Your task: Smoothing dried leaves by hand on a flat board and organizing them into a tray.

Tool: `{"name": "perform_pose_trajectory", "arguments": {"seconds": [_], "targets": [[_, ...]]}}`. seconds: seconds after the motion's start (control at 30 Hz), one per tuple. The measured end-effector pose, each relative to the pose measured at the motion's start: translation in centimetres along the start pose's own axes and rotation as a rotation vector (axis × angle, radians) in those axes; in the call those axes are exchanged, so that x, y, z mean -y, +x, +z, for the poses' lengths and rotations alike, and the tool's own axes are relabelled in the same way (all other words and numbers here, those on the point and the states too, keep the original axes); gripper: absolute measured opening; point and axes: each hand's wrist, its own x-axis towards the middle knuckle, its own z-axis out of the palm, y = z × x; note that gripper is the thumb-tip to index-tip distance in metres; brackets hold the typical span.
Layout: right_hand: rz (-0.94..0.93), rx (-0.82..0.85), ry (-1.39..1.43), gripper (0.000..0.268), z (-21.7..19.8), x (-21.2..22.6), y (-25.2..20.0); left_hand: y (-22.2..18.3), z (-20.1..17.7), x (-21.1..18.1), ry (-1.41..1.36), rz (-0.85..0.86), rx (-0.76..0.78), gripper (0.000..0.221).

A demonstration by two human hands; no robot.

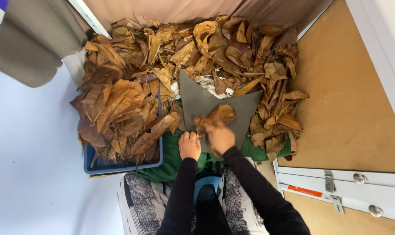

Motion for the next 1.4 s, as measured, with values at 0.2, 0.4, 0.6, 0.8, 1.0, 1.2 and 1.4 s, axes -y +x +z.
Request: {"name": "perform_pose_trajectory", "arguments": {"seconds": [0.2,0.4,0.6,0.8,1.0,1.2,1.4], "targets": [[-0.076,-0.136,-0.016,0.033,5.9,-3.4,3.1,-0.1,-0.6,-0.3,-0.002,0.002,0.032,0.021],[0.328,-0.07,-0.015,0.032,7.7,-12.0,8.1,0.1,-0.7,-0.3,0.006,0.004,0.024,0.021],[0.351,0.056,0.041,0.039,5.3,-13.3,9.2,0.4,-0.8,-0.5,-0.001,-0.016,0.013,0.02],[-0.007,-0.021,-0.006,0.024,2.6,-0.3,1.6,0.4,-0.5,-0.2,-0.013,-0.008,0.013,0.018],[0.011,-0.098,-0.011,0.029,3.2,-2.1,2.4,0.2,-0.4,-0.2,-0.014,-0.005,0.003,0.022],[0.483,0.026,0.206,0.039,10.1,-14.9,7.1,0.1,-0.9,-0.4,-0.004,-0.003,0.011,0.02],[0.504,-0.312,0.771,0.041,10.6,-13.2,5.3,0.7,-1.0,-0.4,-0.101,-0.077,0.019,0.026]]}}
